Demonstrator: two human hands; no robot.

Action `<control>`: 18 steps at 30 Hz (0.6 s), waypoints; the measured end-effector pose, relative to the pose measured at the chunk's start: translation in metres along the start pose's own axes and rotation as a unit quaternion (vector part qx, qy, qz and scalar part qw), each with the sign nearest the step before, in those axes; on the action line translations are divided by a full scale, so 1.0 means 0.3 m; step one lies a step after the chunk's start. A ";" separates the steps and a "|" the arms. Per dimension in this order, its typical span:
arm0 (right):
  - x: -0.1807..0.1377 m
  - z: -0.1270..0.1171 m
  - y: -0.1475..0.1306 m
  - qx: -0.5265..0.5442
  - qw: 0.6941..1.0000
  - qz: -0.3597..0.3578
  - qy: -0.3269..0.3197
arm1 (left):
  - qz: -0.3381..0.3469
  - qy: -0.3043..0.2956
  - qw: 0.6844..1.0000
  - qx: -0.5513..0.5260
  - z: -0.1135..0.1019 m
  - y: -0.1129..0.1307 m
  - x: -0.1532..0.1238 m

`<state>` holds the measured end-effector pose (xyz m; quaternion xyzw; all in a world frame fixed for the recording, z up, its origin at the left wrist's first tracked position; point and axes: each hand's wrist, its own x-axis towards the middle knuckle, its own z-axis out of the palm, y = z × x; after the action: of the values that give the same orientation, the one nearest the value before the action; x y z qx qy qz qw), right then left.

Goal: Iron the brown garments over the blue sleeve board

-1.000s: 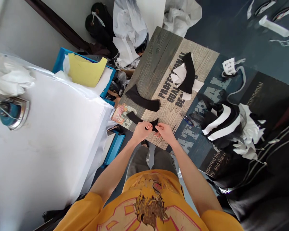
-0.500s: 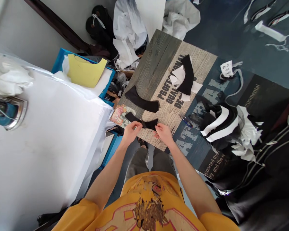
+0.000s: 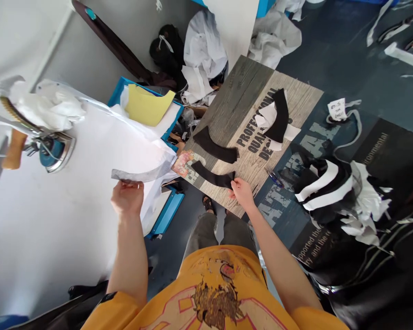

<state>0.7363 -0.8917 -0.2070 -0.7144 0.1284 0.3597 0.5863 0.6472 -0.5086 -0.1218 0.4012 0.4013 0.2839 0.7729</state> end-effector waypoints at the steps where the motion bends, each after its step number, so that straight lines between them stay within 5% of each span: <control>1: 0.003 0.004 0.001 0.001 1.000 0.001 0.006 | 0.015 0.007 1.000 -0.010 -0.019 0.043 0.001; 6: -0.024 -0.021 -0.040 -0.001 0.996 -0.011 0.085 | 0.089 0.010 0.996 -0.022 -0.052 0.247 -0.078; 10: -0.161 -0.021 -0.158 -0.004 0.982 -0.088 0.168 | 0.150 -0.005 0.984 0.101 0.005 0.314 -0.284; 12: -0.268 0.045 -0.244 0.011 0.980 -0.171 0.103 | 0.183 0.000 0.958 0.222 0.055 0.301 -0.415; 14: -0.389 0.161 -0.336 0.036 0.966 -0.253 -0.041 | 0.205 -0.050 0.930 0.302 0.108 0.280 -0.536; 18: -0.606 0.436 -0.486 0.069 0.917 -0.304 -0.248 | 0.283 -0.150 0.875 0.362 0.157 0.299 -0.699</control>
<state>0.6482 -0.7725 0.0156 -0.5647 -0.2199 0.3194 0.7285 0.5683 -0.6401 0.0533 0.7875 0.2243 0.2615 0.5110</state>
